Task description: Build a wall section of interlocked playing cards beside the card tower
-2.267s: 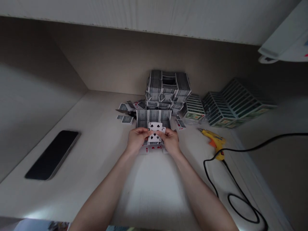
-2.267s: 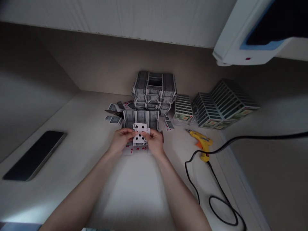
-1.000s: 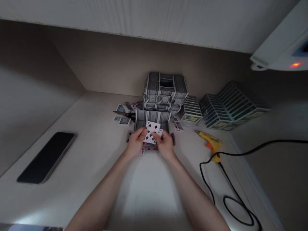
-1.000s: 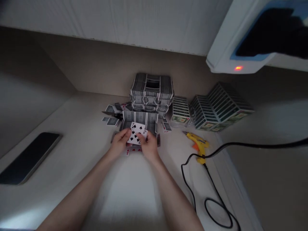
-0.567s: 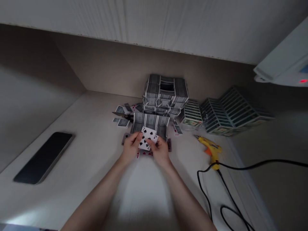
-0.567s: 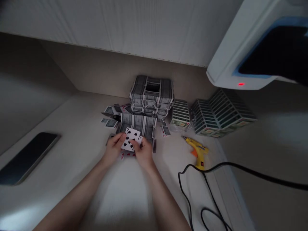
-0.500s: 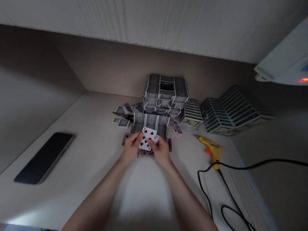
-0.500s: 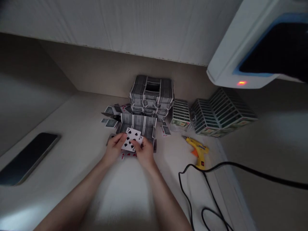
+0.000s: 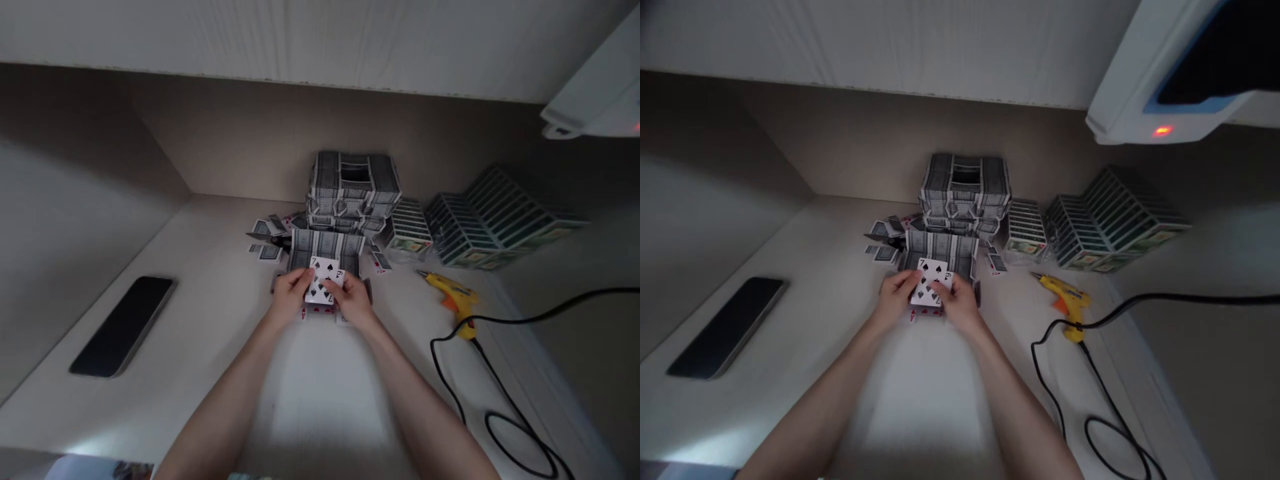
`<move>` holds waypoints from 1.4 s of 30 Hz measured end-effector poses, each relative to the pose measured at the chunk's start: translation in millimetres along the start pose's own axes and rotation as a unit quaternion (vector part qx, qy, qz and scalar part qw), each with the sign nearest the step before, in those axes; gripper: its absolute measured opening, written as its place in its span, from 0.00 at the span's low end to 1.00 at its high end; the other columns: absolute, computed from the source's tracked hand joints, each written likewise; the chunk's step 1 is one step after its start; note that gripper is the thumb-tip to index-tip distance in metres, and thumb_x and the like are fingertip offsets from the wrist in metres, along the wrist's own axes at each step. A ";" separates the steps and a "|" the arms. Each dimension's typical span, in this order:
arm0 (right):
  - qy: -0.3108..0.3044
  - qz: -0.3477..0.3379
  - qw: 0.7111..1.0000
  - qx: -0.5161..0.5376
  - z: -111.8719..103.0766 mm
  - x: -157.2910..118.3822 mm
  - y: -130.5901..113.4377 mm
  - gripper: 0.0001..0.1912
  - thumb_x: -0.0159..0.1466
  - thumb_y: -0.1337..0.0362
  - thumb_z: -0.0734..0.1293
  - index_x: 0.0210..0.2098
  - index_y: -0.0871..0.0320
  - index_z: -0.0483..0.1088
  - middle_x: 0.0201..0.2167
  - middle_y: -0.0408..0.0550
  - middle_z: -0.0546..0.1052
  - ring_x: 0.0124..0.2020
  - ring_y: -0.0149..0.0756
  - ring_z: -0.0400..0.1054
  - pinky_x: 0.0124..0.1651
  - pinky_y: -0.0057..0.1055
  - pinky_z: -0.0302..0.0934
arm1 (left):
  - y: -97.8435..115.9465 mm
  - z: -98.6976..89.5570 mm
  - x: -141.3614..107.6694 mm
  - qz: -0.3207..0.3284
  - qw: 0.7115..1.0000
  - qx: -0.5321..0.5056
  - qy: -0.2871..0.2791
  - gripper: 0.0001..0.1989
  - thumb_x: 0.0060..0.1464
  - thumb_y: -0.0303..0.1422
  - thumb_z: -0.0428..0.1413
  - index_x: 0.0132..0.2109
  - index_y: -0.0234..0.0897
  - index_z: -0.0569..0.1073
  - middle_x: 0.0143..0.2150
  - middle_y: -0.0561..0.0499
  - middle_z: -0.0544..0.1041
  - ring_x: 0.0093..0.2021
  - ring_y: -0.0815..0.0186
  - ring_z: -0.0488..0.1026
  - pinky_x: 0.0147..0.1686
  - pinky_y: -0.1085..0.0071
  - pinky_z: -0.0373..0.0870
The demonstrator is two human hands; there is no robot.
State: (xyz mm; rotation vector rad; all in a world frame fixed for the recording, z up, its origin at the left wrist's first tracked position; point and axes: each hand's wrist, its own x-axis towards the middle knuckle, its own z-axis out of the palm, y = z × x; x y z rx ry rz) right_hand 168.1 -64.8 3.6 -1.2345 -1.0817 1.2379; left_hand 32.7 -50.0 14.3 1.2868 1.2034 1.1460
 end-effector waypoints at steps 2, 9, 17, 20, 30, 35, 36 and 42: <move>-0.007 0.006 1.000 0.003 -0.8 0.1 -1.5 0.16 0.49 0.53 0.69 0.26 0.58 0.65 0.14 0.35 0.64 0.16 0.25 0.55 0.19 0.23 0.51 | -2.4 -0.7 0.2 0.015 1.000 0.012 -0.011 0.20 0.48 0.47 0.52 0.22 0.34 0.64 0.19 0.58 0.57 0.21 0.74 0.53 0.20 0.77 0.51; -0.021 0.008 1.000 0.005 0.1 1.9 1.1 0.17 0.48 0.53 0.69 0.29 0.59 0.66 0.19 0.38 0.69 0.19 0.26 0.59 0.21 0.23 0.54 | -8.3 -1.4 1.0 0.055 0.997 0.062 -0.005 0.19 0.52 0.44 0.49 0.22 0.35 0.61 0.19 0.58 0.56 0.21 0.75 0.52 0.20 0.77 0.50; -0.051 0.010 0.999 0.006 2.0 -2.6 1.5 0.16 0.49 0.55 0.69 0.31 0.58 0.65 0.18 0.36 0.66 0.18 0.24 0.56 0.18 0.22 0.51 | -11.2 -3.6 2.4 0.096 0.988 0.118 0.029 0.19 0.54 0.42 0.47 0.21 0.35 0.58 0.18 0.58 0.54 0.20 0.75 0.52 0.20 0.76 0.49; -0.046 0.019 0.999 0.004 1.8 -2.6 -0.6 0.16 0.49 0.55 0.70 0.30 0.59 0.65 0.18 0.36 0.66 0.16 0.23 0.55 0.17 0.22 0.50 | -12.8 -4.2 4.0 0.105 0.986 0.131 0.020 0.20 0.55 0.43 0.47 0.20 0.35 0.58 0.18 0.58 0.54 0.20 0.74 0.52 0.20 0.76 0.49; -0.034 0.009 0.999 -0.011 -3.5 -0.5 3.4 0.17 0.50 0.53 0.69 0.29 0.59 0.65 0.17 0.35 0.65 0.16 0.23 0.53 0.17 0.22 0.49 | -5.9 -5.5 7.4 0.033 0.997 0.042 -0.057 0.21 0.51 0.46 0.50 0.21 0.35 0.60 0.19 0.57 0.57 0.21 0.74 0.53 0.20 0.77 0.52; -0.033 0.024 0.999 0.013 -2.2 -0.4 0.1 0.18 0.48 0.53 0.70 0.29 0.59 0.65 0.17 0.35 0.65 0.16 0.23 0.53 0.17 0.22 0.48 | -3.5 -4.7 7.4 0.040 0.996 0.056 -0.055 0.21 0.52 0.46 0.50 0.21 0.35 0.59 0.19 0.57 0.56 0.21 0.74 0.53 0.19 0.77 0.51; -0.034 0.029 0.999 0.020 -1.9 -0.3 -0.7 0.18 0.47 0.53 0.70 0.29 0.59 0.64 0.16 0.35 0.64 0.15 0.23 0.53 0.17 0.22 0.48 | -3.5 -4.3 7.1 0.050 0.995 0.069 -0.051 0.21 0.52 0.46 0.49 0.21 0.35 0.59 0.18 0.58 0.56 0.21 0.74 0.53 0.19 0.77 0.51; -0.029 0.039 0.998 0.034 -0.8 -1.3 -5.5 0.18 0.46 0.53 0.71 0.29 0.58 0.65 0.16 0.34 0.65 0.15 0.23 0.52 0.16 0.22 0.47 | -3.8 -2.5 3.5 0.087 0.989 0.109 -0.038 0.19 0.54 0.43 0.48 0.21 0.36 0.58 0.18 0.58 0.56 0.20 0.74 0.53 0.20 0.77 0.52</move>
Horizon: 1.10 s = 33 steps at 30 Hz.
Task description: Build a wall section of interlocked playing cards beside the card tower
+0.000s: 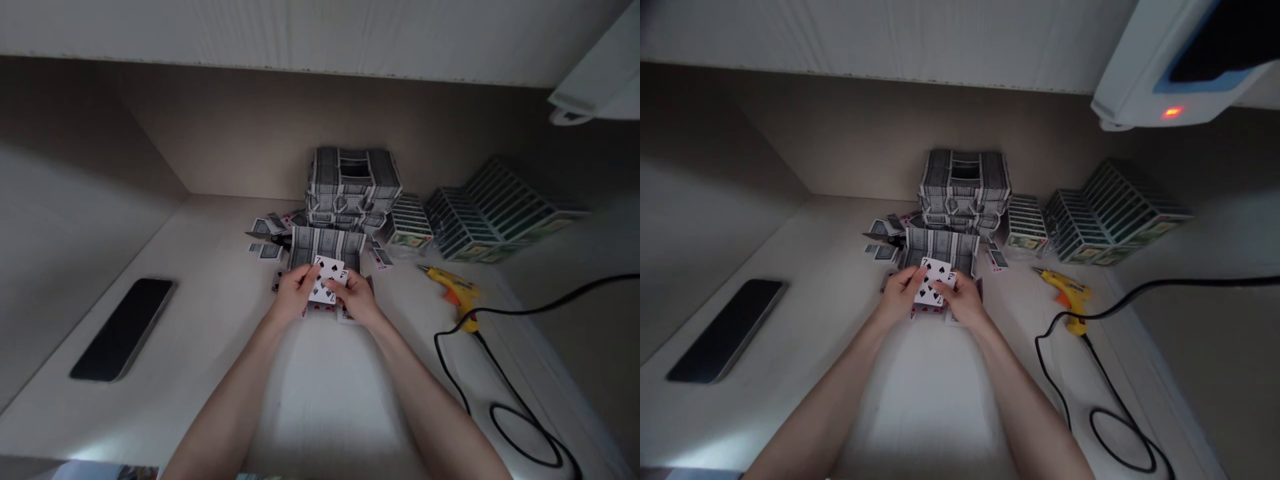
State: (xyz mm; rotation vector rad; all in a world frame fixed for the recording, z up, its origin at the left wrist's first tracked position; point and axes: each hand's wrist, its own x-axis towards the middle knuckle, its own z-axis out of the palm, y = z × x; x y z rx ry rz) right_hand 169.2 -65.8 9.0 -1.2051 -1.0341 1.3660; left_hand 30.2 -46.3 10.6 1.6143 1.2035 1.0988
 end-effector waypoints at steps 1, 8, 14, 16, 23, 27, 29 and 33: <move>-0.001 0.001 1.000 0.002 0.4 -0.5 -0.8 0.18 0.46 0.54 0.71 0.29 0.58 0.65 0.16 0.34 0.65 0.15 0.22 0.52 0.16 0.22 0.47 | 0.2 -0.1 -0.4 0.002 1.000 0.003 -0.003 0.19 0.54 0.43 0.48 0.22 0.36 0.58 0.19 0.58 0.57 0.21 0.74 0.53 0.21 0.77 0.53; -0.018 0.006 1.000 -0.001 0.4 -0.5 -0.4 0.19 0.46 0.53 0.70 0.32 0.58 0.65 0.19 0.36 0.68 0.17 0.24 0.56 0.17 0.22 0.52 | 0.1 -3.0 -0.4 -0.003 1.000 -0.010 -0.024 0.15 0.55 0.42 0.46 0.27 0.36 0.63 0.22 0.57 0.59 0.23 0.74 0.56 0.22 0.78 0.55; -0.021 0.004 1.000 -0.011 -1.3 0.7 4.9 0.18 0.45 0.54 0.71 0.29 0.58 0.65 0.19 0.36 0.68 0.17 0.24 0.57 0.18 0.22 0.53 | -3.4 -3.3 -0.8 0.008 1.000 0.015 -0.003 0.17 0.56 0.42 0.46 0.24 0.36 0.59 0.20 0.58 0.57 0.21 0.74 0.54 0.21 0.78 0.53; -0.020 0.007 1.000 -0.008 -1.6 0.8 5.6 0.18 0.46 0.55 0.71 0.29 0.58 0.64 0.18 0.36 0.67 0.17 0.24 0.57 0.18 0.22 0.52 | -4.7 -2.6 -0.7 0.021 0.999 0.048 0.010 0.18 0.56 0.42 0.45 0.23 0.36 0.59 0.19 0.58 0.57 0.21 0.74 0.54 0.20 0.78 0.51; -0.022 -0.011 0.998 -0.051 -4.6 2.5 10.9 0.17 0.48 0.56 0.71 0.31 0.59 0.65 0.19 0.37 0.68 0.19 0.25 0.59 0.20 0.22 0.56 | -3.8 -2.1 0.2 0.039 0.991 0.128 0.020 0.20 0.57 0.42 0.43 0.22 0.36 0.59 0.17 0.57 0.58 0.20 0.74 0.55 0.20 0.76 0.49; -0.015 -0.030 0.996 -0.079 -3.2 0.9 9.2 0.16 0.50 0.54 0.69 0.30 0.59 0.66 0.17 0.36 0.66 0.17 0.25 0.58 0.18 0.22 0.55 | -2.7 -2.6 0.9 0.033 0.989 0.136 0.039 0.20 0.56 0.43 0.44 0.21 0.36 0.59 0.17 0.57 0.58 0.19 0.74 0.54 0.20 0.76 0.49; -0.020 -0.036 0.996 -0.078 -2.4 -0.5 7.2 0.16 0.52 0.52 0.67 0.30 0.59 0.66 0.16 0.36 0.65 0.15 0.24 0.56 0.17 0.22 0.53 | -2.9 -2.9 1.1 0.029 0.991 0.123 0.044 0.20 0.56 0.43 0.44 0.21 0.36 0.59 0.17 0.57 0.58 0.19 0.74 0.54 0.19 0.76 0.48; -0.033 -0.032 0.997 -0.063 -3.4 -1.6 6.0 0.17 0.53 0.50 0.66 0.30 0.58 0.66 0.16 0.37 0.67 0.14 0.24 0.57 0.16 0.22 0.54 | -2.9 -2.4 0.8 0.021 0.994 0.092 0.050 0.20 0.55 0.44 0.45 0.21 0.36 0.58 0.17 0.57 0.57 0.20 0.74 0.54 0.19 0.77 0.49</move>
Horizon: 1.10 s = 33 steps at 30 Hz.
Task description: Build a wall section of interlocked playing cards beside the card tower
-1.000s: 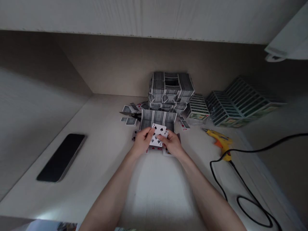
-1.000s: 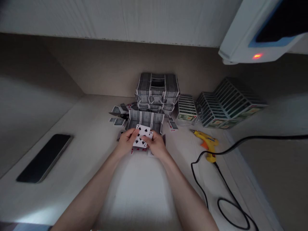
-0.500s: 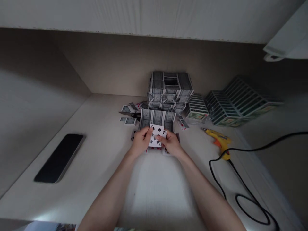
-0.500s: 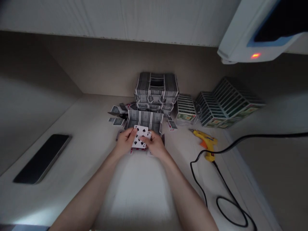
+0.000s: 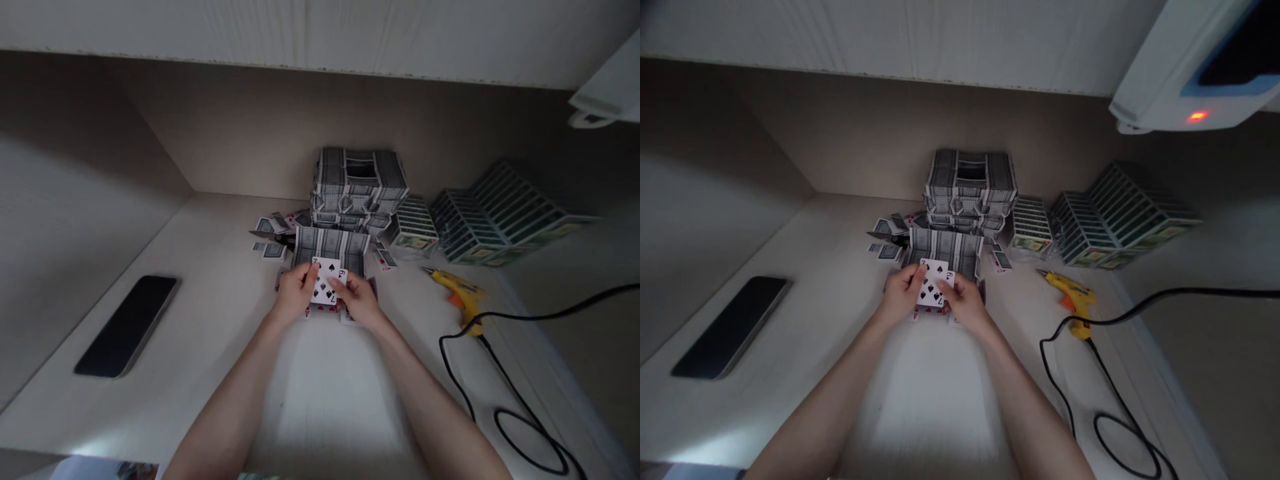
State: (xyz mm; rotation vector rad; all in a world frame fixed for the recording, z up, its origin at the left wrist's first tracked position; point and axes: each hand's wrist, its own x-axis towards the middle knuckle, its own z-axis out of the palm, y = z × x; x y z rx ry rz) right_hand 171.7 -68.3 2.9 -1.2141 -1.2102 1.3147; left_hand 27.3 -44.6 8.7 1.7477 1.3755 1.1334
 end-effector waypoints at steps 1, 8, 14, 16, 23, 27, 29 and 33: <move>0.000 0.004 1.000 0.004 -0.4 0.1 0.5 0.17 0.53 0.50 0.66 0.30 0.58 0.65 0.16 0.37 0.67 0.14 0.24 0.57 0.15 0.22 0.54 | 0.4 0.1 -0.1 -0.006 1.000 -0.013 0.001 0.21 0.55 0.44 0.46 0.20 0.36 0.58 0.17 0.57 0.57 0.20 0.74 0.53 0.19 0.77 0.49; 0.028 0.012 0.999 0.021 0.9 1.1 -0.1 0.18 0.50 0.50 0.68 0.27 0.59 0.65 0.13 0.37 0.66 0.12 0.23 0.55 0.13 0.21 0.49 | 3.3 -1.7 6.3 -0.100 0.982 -0.157 -0.033 0.23 0.47 0.47 0.54 0.18 0.35 0.58 0.16 0.58 0.55 0.19 0.76 0.52 0.17 0.78 0.49; 0.088 0.010 0.996 0.027 1.3 2.8 -6.0 0.19 0.50 0.48 0.67 0.26 0.58 0.64 0.12 0.36 0.65 0.12 0.23 0.54 0.13 0.21 0.49 | -1.0 -6.9 10.8 -0.138 0.950 -0.265 -0.089 0.19 0.45 0.48 0.55 0.29 0.34 0.69 0.23 0.54 0.67 0.24 0.72 0.63 0.24 0.76 0.61; 0.101 0.006 0.994 0.035 0.9 4.1 -5.6 0.19 0.49 0.49 0.68 0.26 0.58 0.65 0.13 0.37 0.66 0.12 0.23 0.55 0.13 0.21 0.50 | -0.3 -9.1 10.5 -0.134 0.948 -0.265 -0.113 0.16 0.43 0.45 0.58 0.31 0.34 0.71 0.25 0.54 0.69 0.25 0.72 0.64 0.26 0.76 0.62; 0.096 0.004 0.994 0.042 0.9 5.7 -0.4 0.18 0.48 0.51 0.69 0.30 0.58 0.67 0.15 0.38 0.69 0.14 0.25 0.57 0.15 0.23 0.54 | 3.7 -11.0 11.2 -0.147 0.948 -0.259 -0.107 0.13 0.42 0.41 0.59 0.26 0.34 0.71 0.23 0.55 0.69 0.24 0.73 0.62 0.25 0.76 0.59; 0.090 0.006 0.995 0.041 0.6 5.1 -0.1 0.18 0.49 0.52 0.69 0.30 0.59 0.67 0.15 0.37 0.68 0.14 0.25 0.58 0.14 0.23 0.54 | 1.1 -7.2 11.5 -0.147 0.952 -0.252 -0.096 0.13 0.43 0.40 0.58 0.25 0.33 0.70 0.22 0.55 0.68 0.23 0.73 0.61 0.25 0.76 0.58; 0.086 0.006 0.995 0.039 0.3 5.0 0.1 0.18 0.49 0.51 0.69 0.30 0.59 0.67 0.15 0.37 0.68 0.13 0.25 0.57 0.13 0.22 0.53 | 0.0 -4.6 10.8 -0.132 0.959 -0.237 -0.087 0.12 0.44 0.39 0.57 0.25 0.33 0.68 0.21 0.56 0.66 0.23 0.73 0.60 0.24 0.76 0.57; 0.089 0.013 0.995 0.036 0.4 5.1 -0.3 0.18 0.49 0.50 0.69 0.29 0.59 0.67 0.14 0.37 0.68 0.12 0.24 0.57 0.13 0.23 0.52 | 1.0 -0.4 7.9 -0.095 0.978 -0.174 -0.061 0.12 0.48 0.38 0.54 0.24 0.35 0.64 0.19 0.58 0.62 0.22 0.74 0.57 0.23 0.77 0.54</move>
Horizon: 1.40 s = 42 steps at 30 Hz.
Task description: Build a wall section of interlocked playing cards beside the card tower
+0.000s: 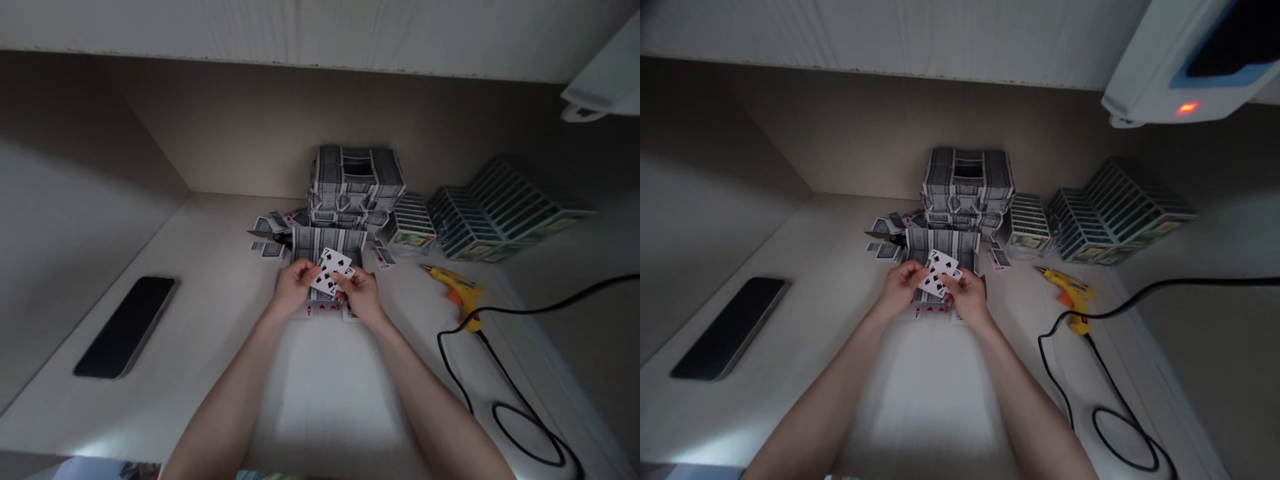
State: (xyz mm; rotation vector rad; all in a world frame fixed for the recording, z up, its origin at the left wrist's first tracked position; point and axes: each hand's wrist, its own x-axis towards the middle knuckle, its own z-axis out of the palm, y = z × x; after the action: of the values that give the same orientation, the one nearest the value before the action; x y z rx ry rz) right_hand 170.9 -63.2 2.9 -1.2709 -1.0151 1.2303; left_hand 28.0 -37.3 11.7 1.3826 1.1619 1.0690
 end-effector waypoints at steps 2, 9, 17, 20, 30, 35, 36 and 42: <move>0.007 0.003 1.000 0.000 0.6 -0.5 -1.2 0.18 0.49 0.51 0.69 0.28 0.59 0.66 0.13 0.37 0.68 0.11 0.24 0.56 0.12 0.22 0.51 | 0.2 2.3 -1.9 0.016 0.999 0.033 0.014 0.11 0.49 0.36 0.52 0.24 0.35 0.63 0.19 0.58 0.60 0.22 0.73 0.56 0.22 0.77 0.53; 0.030 -0.001 1.000 -0.008 2.3 -1.9 -3.3 0.16 0.50 0.52 0.68 0.26 0.59 0.65 0.12 0.36 0.66 0.10 0.23 0.53 0.11 0.21 0.47 | -0.7 10.2 -6.9 0.048 0.989 0.132 0.050 0.10 0.52 0.35 0.49 0.26 0.36 0.61 0.19 0.59 0.59 0.21 0.74 0.55 0.22 0.77 0.51; 0.056 -0.044 0.997 -0.006 2.7 -0.9 -0.6 0.16 0.53 0.51 0.66 0.26 0.58 0.64 0.13 0.35 0.65 0.12 0.23 0.53 0.12 0.21 0.46 | -5.0 12.4 -1.0 0.031 0.999 0.002 0.012 0.10 0.51 0.38 0.52 0.28 0.36 0.64 0.22 0.58 0.63 0.22 0.74 0.59 0.22 0.77 0.56; 0.057 -0.040 0.998 -0.009 3.2 -2.2 -3.4 0.17 0.53 0.50 0.66 0.25 0.58 0.63 0.12 0.35 0.64 0.11 0.23 0.52 0.12 0.21 0.45 | -6.0 12.6 0.2 0.023 0.999 -0.028 0.008 0.10 0.50 0.38 0.53 0.29 0.35 0.65 0.23 0.57 0.65 0.22 0.74 0.60 0.23 0.78 0.57; 0.069 -0.042 0.995 0.055 -0.1 1.3 9.2 0.18 0.58 0.48 0.60 0.26 0.57 0.65 0.17 0.38 0.67 0.16 0.27 0.61 0.18 0.24 0.57 | -6.4 14.1 1.2 0.029 0.998 -0.060 0.009 0.10 0.50 0.37 0.54 0.30 0.36 0.63 0.22 0.58 0.63 0.21 0.75 0.59 0.22 0.78 0.56; 0.071 -0.104 0.992 0.021 -1.9 4.2 13.5 0.13 0.57 0.56 0.64 0.36 0.58 0.69 0.29 0.45 0.75 0.30 0.32 0.68 0.35 0.29 0.63 | -13.3 18.2 1.5 0.069 0.996 -0.003 0.049 0.08 0.51 0.37 0.52 0.32 0.36 0.64 0.24 0.57 0.65 0.23 0.73 0.62 0.24 0.78 0.58; 0.066 -0.114 0.991 0.013 -1.9 4.3 13.6 0.13 0.57 0.57 0.63 0.37 0.58 0.69 0.31 0.46 0.75 0.31 0.33 0.68 0.37 0.31 0.64 | -14.8 18.8 1.1 0.080 0.995 0.020 0.063 0.08 0.52 0.36 0.52 0.32 0.36 0.64 0.24 0.57 0.66 0.24 0.73 0.62 0.24 0.77 0.59; 0.053 -0.163 0.984 -0.053 -1.7 4.0 18.2 0.14 0.61 0.58 0.59 0.43 0.57 0.67 0.35 0.49 0.76 0.35 0.35 0.70 0.41 0.33 0.64 | -14.5 17.7 -2.1 0.125 0.976 0.144 0.105 0.06 0.54 0.35 0.50 0.33 0.37 0.65 0.24 0.55 0.68 0.25 0.71 0.65 0.26 0.76 0.60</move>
State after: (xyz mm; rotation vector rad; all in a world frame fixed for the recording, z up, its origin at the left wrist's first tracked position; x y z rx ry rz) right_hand 171.5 -61.1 -15.7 -1.1809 -1.1696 0.8600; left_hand 43.5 -41.3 -4.7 1.7079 1.3627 1.2856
